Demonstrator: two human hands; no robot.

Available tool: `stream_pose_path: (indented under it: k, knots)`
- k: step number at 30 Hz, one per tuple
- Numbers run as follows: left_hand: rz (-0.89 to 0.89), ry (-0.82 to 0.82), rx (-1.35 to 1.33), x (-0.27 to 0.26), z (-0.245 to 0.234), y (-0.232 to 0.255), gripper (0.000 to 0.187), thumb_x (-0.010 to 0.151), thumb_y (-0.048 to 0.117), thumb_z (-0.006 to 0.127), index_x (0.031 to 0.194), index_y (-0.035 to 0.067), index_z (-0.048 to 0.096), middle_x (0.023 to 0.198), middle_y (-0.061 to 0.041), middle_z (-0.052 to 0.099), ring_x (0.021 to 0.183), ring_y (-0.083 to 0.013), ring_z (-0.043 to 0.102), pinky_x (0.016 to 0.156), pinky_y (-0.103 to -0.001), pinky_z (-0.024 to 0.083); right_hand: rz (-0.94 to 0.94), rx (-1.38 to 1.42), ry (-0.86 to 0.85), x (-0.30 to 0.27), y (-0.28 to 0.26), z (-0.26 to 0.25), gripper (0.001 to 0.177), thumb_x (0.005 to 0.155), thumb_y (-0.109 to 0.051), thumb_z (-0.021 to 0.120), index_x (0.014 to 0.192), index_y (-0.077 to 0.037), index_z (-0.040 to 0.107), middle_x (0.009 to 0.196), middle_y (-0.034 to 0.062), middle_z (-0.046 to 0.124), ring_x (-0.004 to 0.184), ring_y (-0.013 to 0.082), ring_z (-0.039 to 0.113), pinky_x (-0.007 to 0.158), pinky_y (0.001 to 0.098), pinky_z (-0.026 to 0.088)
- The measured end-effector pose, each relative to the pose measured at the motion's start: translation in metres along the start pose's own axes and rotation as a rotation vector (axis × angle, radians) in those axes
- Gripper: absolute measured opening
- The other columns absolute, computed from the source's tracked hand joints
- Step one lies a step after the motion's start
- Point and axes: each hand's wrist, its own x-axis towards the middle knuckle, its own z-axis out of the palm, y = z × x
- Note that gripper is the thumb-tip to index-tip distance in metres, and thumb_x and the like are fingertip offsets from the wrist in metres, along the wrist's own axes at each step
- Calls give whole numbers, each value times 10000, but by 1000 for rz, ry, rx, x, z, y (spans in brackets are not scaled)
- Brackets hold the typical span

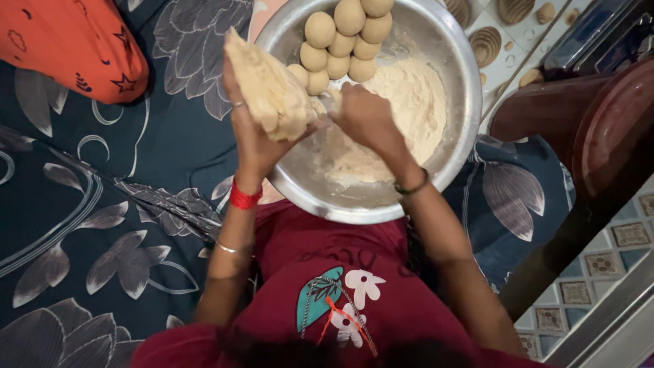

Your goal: The person forms dough balls by hand, rolling small portions of dough between their palms and placing them into a large metal bowl.

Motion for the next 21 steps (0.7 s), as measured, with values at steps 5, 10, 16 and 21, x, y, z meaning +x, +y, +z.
stream_pose_path:
  k: [5, 10, 16, 21]
  knots:
    - [39, -156, 21, -19, -5, 7, 1438, 735, 294, 1078, 1631, 35, -17, 1466, -191, 553, 1333, -284, 627, 1180, -378, 527, -12, -161, 170, 15, -5, 71, 478, 712, -436, 874, 887, -43, 668, 803, 159, 679, 688, 374, 684, 561, 515, 500]
    - [31, -216, 118, -42, -6, 10, 1380, 686, 298, 1046, 1640, 45, 82, 1515, -250, 485, 1356, -355, 598, 1159, -414, 513, -70, -74, 305, 13, 3, 68, 411, 726, -312, 868, 1067, -106, 769, 834, 161, 706, 733, 369, 695, 587, 506, 514]
    - [173, -476, 416, -50, 7, 29, 1132, 680, 270, 988, 1584, 121, 322, 1424, -200, 567, 1209, -407, 633, 985, -426, 549, 150, 590, -44, 5, 25, -30, 387, 802, -246, 810, 1099, -16, 717, 801, 108, 756, 640, 155, 719, 528, 319, 572]
    - [-36, -684, 719, -57, 31, 47, 1131, 633, 261, 948, 1579, 106, 349, 1145, -206, 555, 951, -411, 632, 764, -501, 522, 241, 669, 121, 0, 18, -56, 264, 853, -187, 745, 1043, -4, 732, 721, 43, 704, 560, 76, 644, 451, 249, 490]
